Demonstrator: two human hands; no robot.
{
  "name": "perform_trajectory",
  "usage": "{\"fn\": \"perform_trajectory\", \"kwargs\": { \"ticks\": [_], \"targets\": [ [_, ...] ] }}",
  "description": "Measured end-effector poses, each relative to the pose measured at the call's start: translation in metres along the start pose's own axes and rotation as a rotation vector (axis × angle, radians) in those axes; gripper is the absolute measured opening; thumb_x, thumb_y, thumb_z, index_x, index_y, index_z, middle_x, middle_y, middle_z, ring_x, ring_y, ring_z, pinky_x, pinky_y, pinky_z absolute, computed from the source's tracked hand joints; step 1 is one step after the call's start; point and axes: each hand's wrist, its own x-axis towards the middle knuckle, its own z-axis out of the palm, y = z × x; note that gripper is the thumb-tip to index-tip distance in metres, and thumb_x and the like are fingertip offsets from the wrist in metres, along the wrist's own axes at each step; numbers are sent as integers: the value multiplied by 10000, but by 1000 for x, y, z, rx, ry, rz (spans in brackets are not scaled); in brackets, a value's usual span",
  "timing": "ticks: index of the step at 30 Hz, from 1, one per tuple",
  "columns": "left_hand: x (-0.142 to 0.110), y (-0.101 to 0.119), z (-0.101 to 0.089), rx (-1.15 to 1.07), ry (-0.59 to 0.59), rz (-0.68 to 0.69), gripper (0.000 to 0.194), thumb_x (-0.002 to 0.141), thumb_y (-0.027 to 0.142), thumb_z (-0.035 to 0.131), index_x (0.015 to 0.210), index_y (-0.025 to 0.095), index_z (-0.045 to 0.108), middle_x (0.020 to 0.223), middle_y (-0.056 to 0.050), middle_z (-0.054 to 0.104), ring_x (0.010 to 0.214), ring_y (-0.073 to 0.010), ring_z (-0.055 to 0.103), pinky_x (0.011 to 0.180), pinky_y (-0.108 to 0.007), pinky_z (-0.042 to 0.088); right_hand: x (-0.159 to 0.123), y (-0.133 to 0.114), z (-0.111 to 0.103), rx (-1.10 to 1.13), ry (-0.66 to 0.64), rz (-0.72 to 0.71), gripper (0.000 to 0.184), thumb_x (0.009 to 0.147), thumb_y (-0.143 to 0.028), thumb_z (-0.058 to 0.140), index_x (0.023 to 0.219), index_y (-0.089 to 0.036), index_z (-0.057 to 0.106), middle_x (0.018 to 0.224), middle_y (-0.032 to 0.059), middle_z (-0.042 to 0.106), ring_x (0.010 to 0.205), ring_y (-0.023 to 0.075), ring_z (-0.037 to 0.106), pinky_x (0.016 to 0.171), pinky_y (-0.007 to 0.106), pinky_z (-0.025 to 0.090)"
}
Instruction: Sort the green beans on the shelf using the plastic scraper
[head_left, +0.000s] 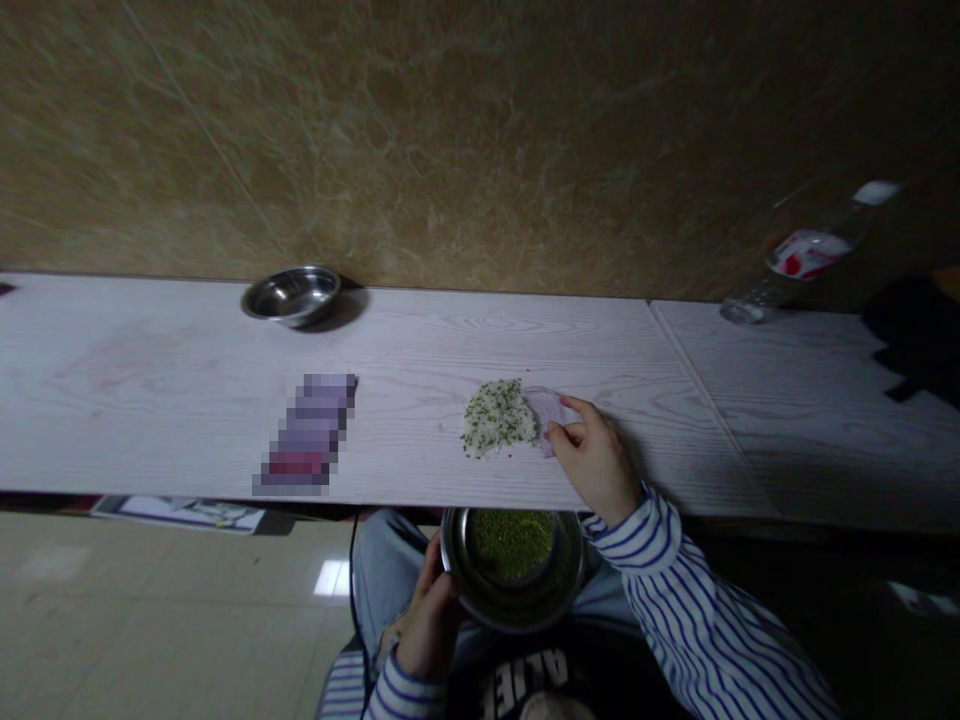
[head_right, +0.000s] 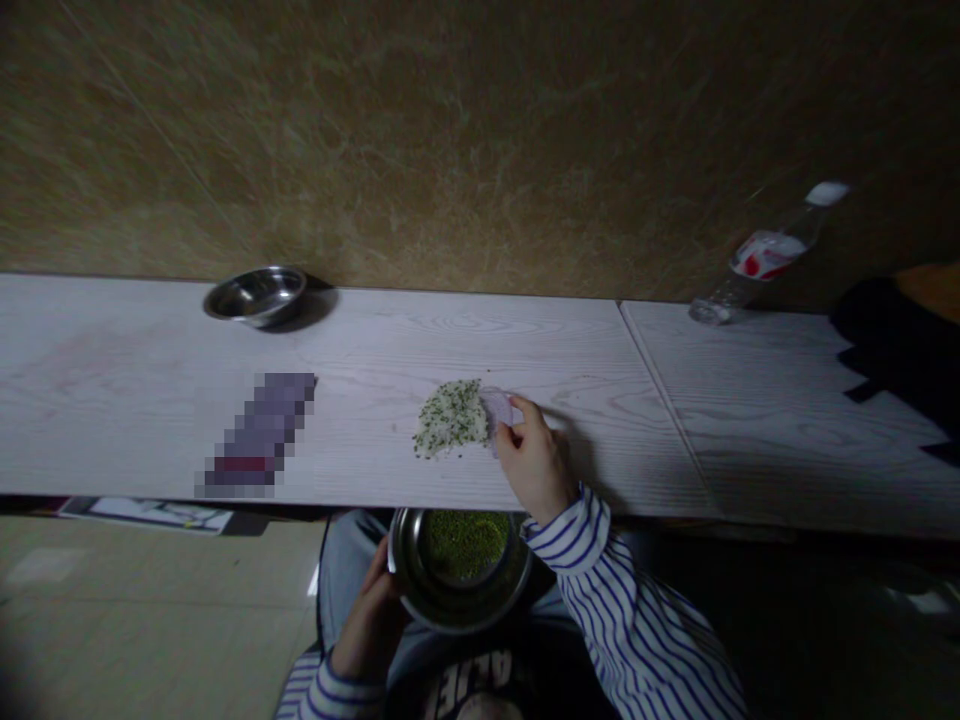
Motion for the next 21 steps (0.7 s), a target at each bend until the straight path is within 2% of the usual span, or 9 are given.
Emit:
{"fn": "perform_trajectory", "kwargs": {
  "ticks": [4,6,8,11,13,17,21],
  "targets": [
    [3,-3,-4,-9,-10,-8,836,599,217,758,1410,231,558,1163,-98,747,1150,-342,644,884,-387,546,19,12,-6,38,-5,-31,337,867,-311,580,1181,-202,639,685,35,765,583,205,710,560,291,516],
    [4,-4,-6,-20,-17,-11,818,610,225,766,1404,238,570,1163,-101,749,1145,-338,646,899,-384,535,42,25,-10,116,-21,-39,359,861,-327,599,1198,-208,633,719,35,770,594,203,712,576,298,540],
    [4,-6,-8,-29,-23,-6,812,609,231,776,1398,254,585,1173,-92,747,1144,-336,646,900,-378,534,72,39,-11,220,-90,-19,370,849,-306,599,1198,-191,635,729,33,763,571,193,697,554,298,548],
    [4,-7,-9,-26,-12,-7,821,611,219,765,1408,275,576,1188,-74,742,1131,-332,651,877,-380,545,111,53,-9,263,-129,55,379,803,-252,635,1168,-150,664,675,24,727,569,184,675,569,299,558],
    [3,-7,-10,-24,-5,-5,839,613,209,754,1426,271,557,1194,-76,740,1132,-333,648,868,-384,549,128,57,-4,267,-150,62,367,789,-233,645,1138,-126,686,634,20,703,521,172,639,549,301,554],
    [3,-6,-12,-32,19,11,832,613,224,770,1418,246,560,1227,-91,732,1200,-354,618,888,-391,539,136,53,7,306,-243,44,356,792,-171,635,1138,-121,706,622,20,710,493,141,612,519,270,545],
    [2,-3,-11,-21,-4,38,703,619,236,770,1310,264,646,1188,-65,754,1252,-365,588,897,-392,527,129,44,11,358,-359,19,344,803,-112,633,1136,-114,720,655,39,737,523,125,642,525,237,548]
  ]
}}
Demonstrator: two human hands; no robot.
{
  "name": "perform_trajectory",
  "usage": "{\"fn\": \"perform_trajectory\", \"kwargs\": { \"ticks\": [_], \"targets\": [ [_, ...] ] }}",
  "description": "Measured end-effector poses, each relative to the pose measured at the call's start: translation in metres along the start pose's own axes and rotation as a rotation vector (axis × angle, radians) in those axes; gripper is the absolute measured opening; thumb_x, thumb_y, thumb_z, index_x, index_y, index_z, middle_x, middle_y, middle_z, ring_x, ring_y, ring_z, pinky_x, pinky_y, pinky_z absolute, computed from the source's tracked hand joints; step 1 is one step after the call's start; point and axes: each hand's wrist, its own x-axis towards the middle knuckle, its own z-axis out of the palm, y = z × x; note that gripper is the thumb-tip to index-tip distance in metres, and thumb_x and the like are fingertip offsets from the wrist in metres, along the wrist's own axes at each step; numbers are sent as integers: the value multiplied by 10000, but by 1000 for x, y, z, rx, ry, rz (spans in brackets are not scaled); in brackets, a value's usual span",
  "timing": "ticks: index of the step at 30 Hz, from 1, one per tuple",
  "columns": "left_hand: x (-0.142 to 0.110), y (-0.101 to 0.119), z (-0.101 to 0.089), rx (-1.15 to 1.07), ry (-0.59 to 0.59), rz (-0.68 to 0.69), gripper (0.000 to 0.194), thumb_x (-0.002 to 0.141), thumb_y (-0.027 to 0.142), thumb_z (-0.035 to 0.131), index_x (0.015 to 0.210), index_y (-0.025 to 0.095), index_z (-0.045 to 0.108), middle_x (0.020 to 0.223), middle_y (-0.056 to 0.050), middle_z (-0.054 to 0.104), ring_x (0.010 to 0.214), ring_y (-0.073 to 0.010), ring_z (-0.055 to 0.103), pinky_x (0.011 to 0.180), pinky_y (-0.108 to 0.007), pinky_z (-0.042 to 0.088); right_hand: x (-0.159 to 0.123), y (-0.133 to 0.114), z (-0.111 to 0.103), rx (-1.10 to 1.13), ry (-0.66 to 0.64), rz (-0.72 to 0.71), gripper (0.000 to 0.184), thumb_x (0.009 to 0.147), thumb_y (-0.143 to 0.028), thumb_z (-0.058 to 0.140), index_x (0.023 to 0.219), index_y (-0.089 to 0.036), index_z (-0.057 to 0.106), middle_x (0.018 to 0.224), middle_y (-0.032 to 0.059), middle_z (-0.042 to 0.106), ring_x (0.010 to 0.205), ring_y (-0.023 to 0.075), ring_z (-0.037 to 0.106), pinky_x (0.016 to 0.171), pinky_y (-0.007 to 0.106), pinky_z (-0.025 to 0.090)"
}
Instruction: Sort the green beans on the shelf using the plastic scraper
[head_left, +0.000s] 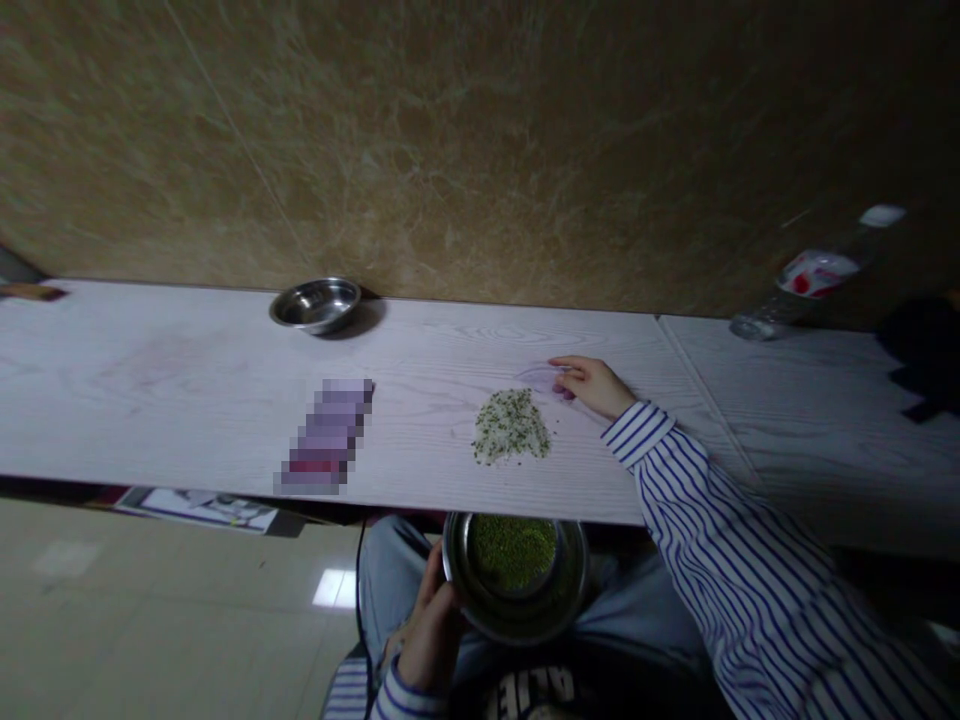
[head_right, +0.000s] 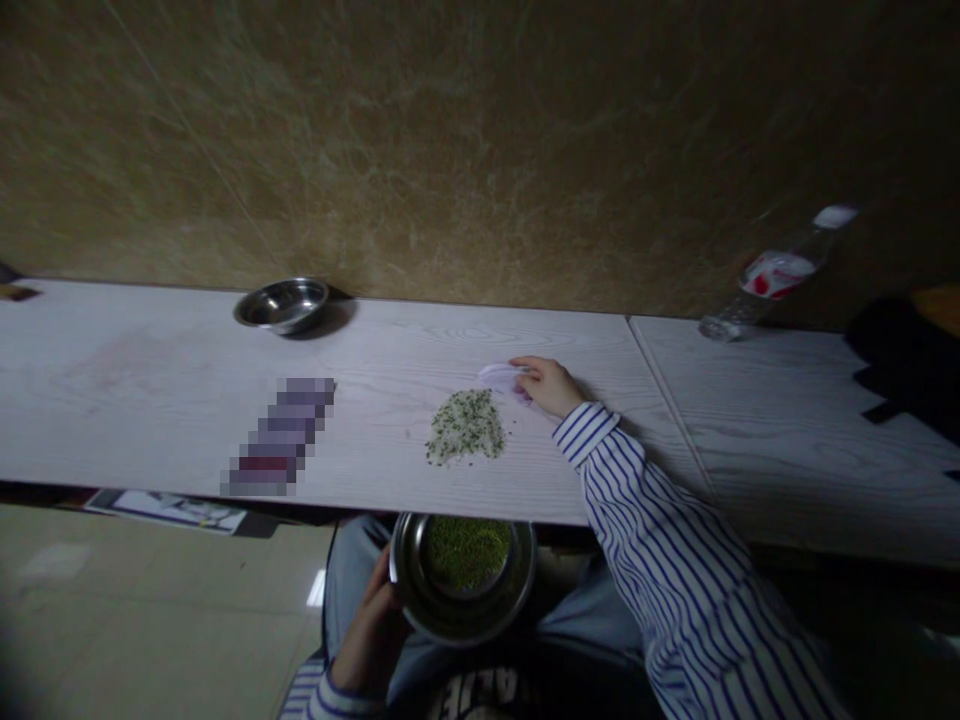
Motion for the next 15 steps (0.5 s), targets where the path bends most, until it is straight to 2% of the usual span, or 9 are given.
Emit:
{"fn": "perform_trajectory", "kwargs": {
  "ticks": [3,7,11,15],
  "targets": [
    [-1,1,1,14,-40,25,655,623,258,766,1270,276,671,1174,-60,758,1214,-370,614,876,-398,532,-8,-3,3,20,-64,-11,344,812,-93,623,1140,-119,725,668,43,746,535,122,649,531,233,555],
    [-1,1,0,15,-46,27,708,621,254,759,1316,278,629,1226,-73,734,1176,-372,634,854,-396,538,-20,-4,4,41,-136,-41,329,836,-124,624,1149,-133,725,672,37,745,560,136,662,531,251,562],
    [-2,2,0,28,-38,7,771,642,260,734,1394,280,566,1206,-77,733,1104,-357,662,825,-395,543,-33,-3,7,22,-142,-77,333,850,-151,619,1168,-132,715,660,33,737,592,151,681,552,271,569],
    [-5,5,3,28,-50,5,774,639,252,731,1396,273,569,1146,-78,750,1048,-344,675,806,-386,541,-45,-7,11,-11,-136,-99,349,853,-153,603,1184,-143,716,702,38,754,605,154,689,587,287,579]
  ]
}}
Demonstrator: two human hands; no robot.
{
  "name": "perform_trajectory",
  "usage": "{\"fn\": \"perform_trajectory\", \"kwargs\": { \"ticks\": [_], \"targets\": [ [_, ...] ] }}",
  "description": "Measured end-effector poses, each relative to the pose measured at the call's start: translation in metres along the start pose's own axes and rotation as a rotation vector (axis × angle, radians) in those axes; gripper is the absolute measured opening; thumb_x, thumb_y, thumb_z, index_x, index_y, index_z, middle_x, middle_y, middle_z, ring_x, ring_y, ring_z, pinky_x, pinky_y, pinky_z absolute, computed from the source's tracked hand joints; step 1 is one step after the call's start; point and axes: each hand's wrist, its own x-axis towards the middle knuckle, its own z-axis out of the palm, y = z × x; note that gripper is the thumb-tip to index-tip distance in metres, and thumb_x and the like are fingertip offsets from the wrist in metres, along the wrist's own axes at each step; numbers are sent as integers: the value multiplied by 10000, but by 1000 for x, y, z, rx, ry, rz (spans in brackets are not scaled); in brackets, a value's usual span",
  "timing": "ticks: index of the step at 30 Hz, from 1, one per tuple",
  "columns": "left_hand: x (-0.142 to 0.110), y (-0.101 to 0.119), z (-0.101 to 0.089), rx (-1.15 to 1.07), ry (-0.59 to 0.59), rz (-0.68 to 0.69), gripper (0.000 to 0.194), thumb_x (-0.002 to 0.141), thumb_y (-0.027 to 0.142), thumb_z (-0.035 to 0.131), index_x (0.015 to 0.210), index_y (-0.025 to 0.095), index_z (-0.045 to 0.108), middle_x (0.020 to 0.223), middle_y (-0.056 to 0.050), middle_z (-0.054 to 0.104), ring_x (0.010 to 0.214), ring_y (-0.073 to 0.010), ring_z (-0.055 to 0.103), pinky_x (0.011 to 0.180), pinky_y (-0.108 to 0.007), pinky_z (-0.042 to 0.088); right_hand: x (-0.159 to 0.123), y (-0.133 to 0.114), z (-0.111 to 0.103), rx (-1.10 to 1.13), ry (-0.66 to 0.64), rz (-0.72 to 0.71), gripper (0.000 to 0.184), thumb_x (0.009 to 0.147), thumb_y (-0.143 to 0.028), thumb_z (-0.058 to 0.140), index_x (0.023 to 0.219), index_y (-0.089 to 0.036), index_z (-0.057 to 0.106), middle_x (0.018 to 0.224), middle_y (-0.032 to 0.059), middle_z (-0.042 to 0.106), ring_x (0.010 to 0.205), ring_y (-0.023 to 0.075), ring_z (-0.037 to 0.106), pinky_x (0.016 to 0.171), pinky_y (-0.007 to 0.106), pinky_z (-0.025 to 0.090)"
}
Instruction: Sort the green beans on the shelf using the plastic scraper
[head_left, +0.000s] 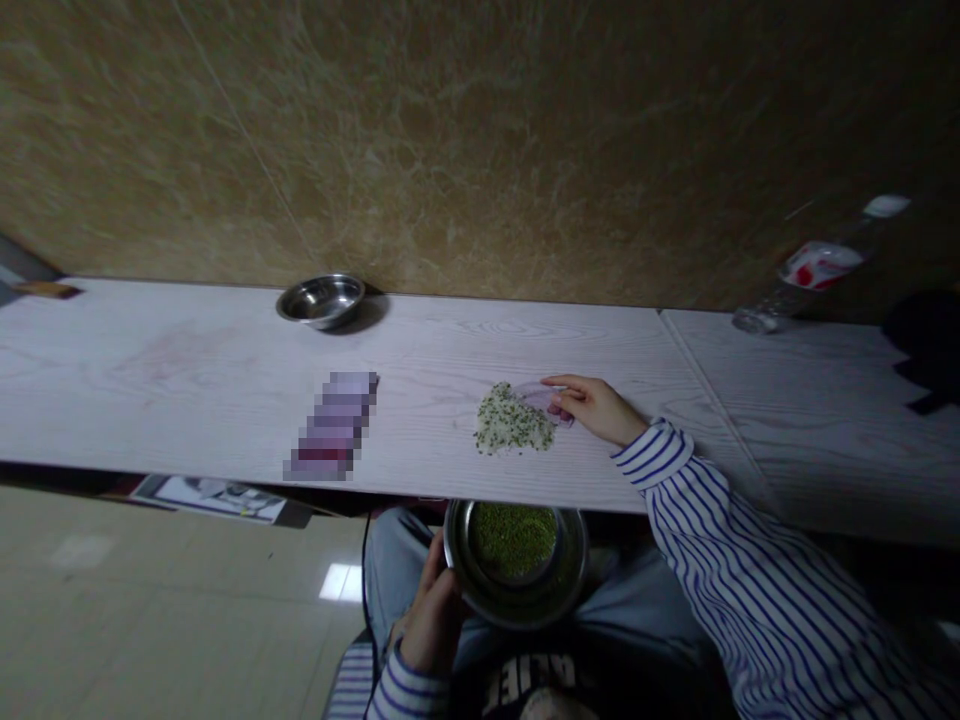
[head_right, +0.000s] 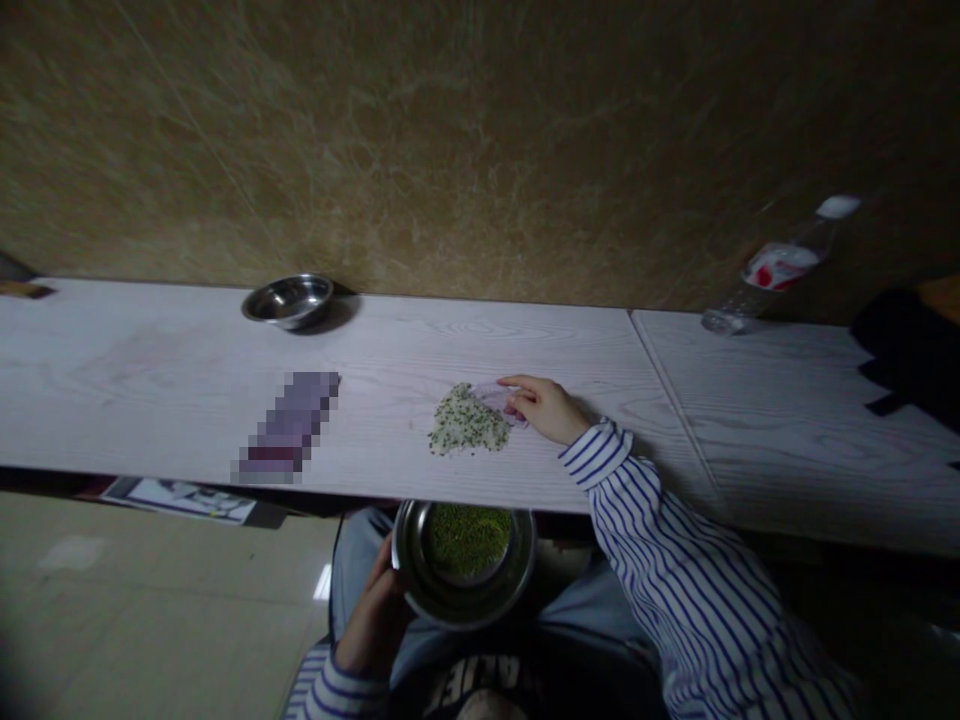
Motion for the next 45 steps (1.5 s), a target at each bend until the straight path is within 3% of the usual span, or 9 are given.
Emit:
{"fn": "perform_trajectory", "kwargs": {
  "ticks": [12,17,28,36,40,45],
  "targets": [
    [-4,1,-2,-2,4,17,776,629,224,739,1387,285,584,1258,-79,709,1131,-345,642,794,-369,556,-20,-13,8,-94,-7,-13,357,874,-183,594,1206,-177,725,783,49,777,687,178,710,637,309,592],
    [-4,-1,-5,2,-24,22,709,668,225,703,1362,292,577,1159,-63,737,1125,-356,643,788,-403,558,-26,-13,10,-65,3,-35,342,878,-167,585,1180,-218,738,875,50,794,763,180,737,696,324,614],
    [-8,2,-3,26,22,-34,853,628,224,719,1448,263,488,1159,-87,700,1011,-336,671,736,-406,556,-36,-19,12,-89,-14,-42,338,898,-183,568,1187,-219,739,964,67,797,809,196,748,756,371,628],
    [-11,3,1,-5,3,-9,783,623,205,730,1379,254,529,1134,-81,707,1094,-328,642,796,-387,552,-43,-23,10,-125,11,-107,328,901,-186,567,1168,-241,749,1032,51,800,833,180,762,770,335,629],
    [-11,3,2,16,-7,13,701,624,214,723,1310,243,579,1113,-81,707,1005,-303,656,763,-378,555,-51,-27,6,-167,37,-135,336,909,-196,563,1182,-258,748,1076,43,796,856,187,767,792,337,633],
    [-12,3,2,36,-14,13,678,653,211,711,1315,244,566,1018,-51,722,806,-215,640,721,-343,554,-69,-27,1,-250,77,-181,327,928,-236,561,1199,-245,743,1023,42,808,871,202,769,811,344,631]
  ]
}}
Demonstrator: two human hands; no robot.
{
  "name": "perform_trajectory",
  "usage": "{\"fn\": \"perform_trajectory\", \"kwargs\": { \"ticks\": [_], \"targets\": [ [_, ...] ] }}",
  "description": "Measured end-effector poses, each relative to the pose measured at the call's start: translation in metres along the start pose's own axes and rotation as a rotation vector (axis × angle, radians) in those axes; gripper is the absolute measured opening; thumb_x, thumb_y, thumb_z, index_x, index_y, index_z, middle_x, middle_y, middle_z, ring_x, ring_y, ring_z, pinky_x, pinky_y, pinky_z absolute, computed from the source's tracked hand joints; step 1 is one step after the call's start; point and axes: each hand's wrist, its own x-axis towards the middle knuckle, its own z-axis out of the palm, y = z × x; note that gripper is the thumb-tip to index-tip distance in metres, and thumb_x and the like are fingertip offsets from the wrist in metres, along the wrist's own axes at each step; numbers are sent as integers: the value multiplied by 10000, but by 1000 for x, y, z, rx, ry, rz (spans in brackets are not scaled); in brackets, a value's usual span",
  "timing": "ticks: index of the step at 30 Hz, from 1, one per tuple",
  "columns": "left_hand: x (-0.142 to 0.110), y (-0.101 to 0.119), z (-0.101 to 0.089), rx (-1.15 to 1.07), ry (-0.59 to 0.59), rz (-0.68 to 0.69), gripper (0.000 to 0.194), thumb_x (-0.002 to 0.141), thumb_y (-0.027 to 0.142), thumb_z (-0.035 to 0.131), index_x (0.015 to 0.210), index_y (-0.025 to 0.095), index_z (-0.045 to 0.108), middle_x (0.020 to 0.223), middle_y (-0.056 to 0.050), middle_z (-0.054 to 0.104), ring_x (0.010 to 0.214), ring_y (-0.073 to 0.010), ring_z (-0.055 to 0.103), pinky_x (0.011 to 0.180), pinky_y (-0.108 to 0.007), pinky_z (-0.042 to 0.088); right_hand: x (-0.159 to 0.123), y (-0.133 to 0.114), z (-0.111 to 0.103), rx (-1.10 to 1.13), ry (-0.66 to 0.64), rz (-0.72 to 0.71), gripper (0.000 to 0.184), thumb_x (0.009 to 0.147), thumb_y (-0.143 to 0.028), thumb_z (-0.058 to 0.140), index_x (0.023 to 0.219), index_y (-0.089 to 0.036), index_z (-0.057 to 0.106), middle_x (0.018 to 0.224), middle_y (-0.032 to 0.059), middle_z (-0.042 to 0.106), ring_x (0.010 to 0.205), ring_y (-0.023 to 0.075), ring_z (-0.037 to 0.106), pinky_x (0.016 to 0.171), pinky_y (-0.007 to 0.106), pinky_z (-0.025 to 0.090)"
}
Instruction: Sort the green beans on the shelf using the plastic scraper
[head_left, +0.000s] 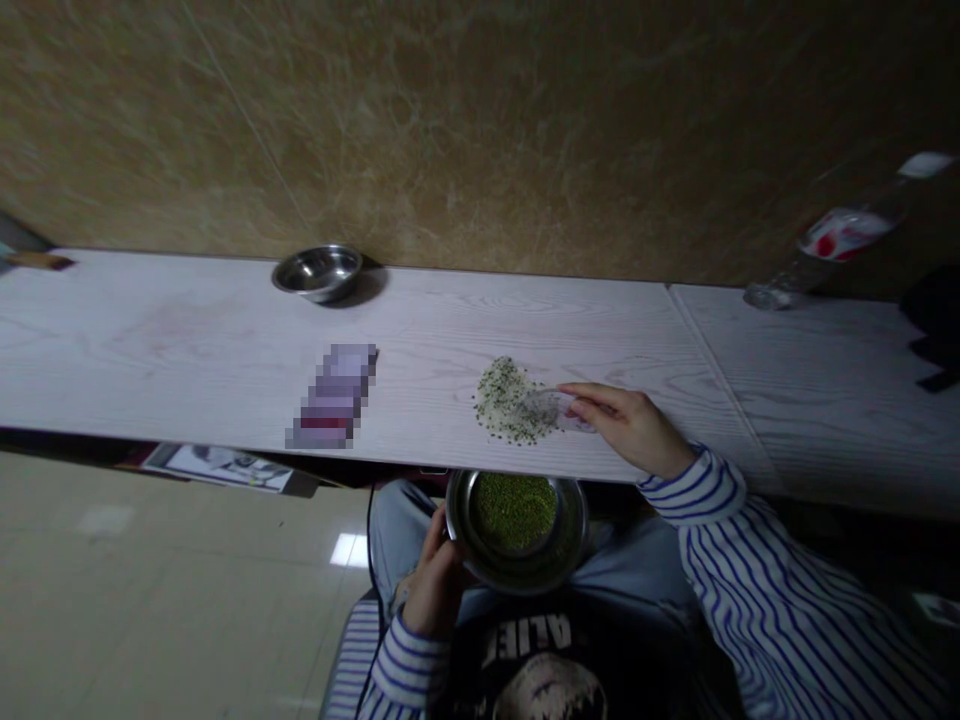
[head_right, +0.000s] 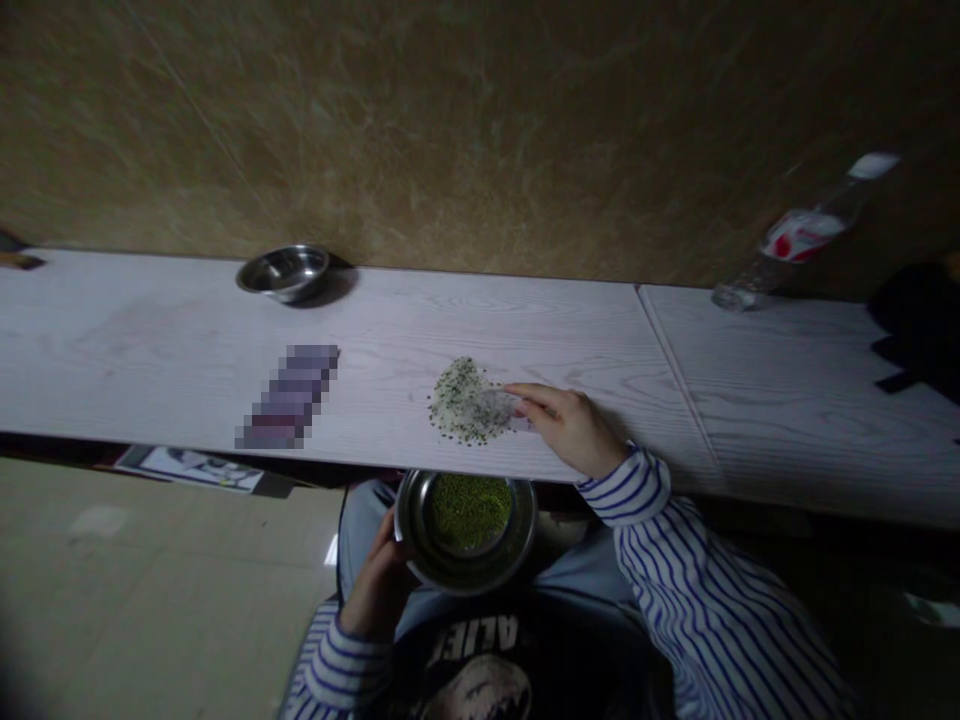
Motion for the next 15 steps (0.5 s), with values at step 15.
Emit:
{"fn": "perform_trajectory", "kwargs": {
  "ticks": [15],
  "targets": [
    [3,-1,-1,17,-26,-20,735,626,232,717,1340,228,541,1036,-67,705,852,-248,628,718,-359,569,-11,-6,11,-152,-37,-135,335,946,-183,527,1191,-264,740,1070,33,802,951,197,764,871,357,612]
  ]
}}
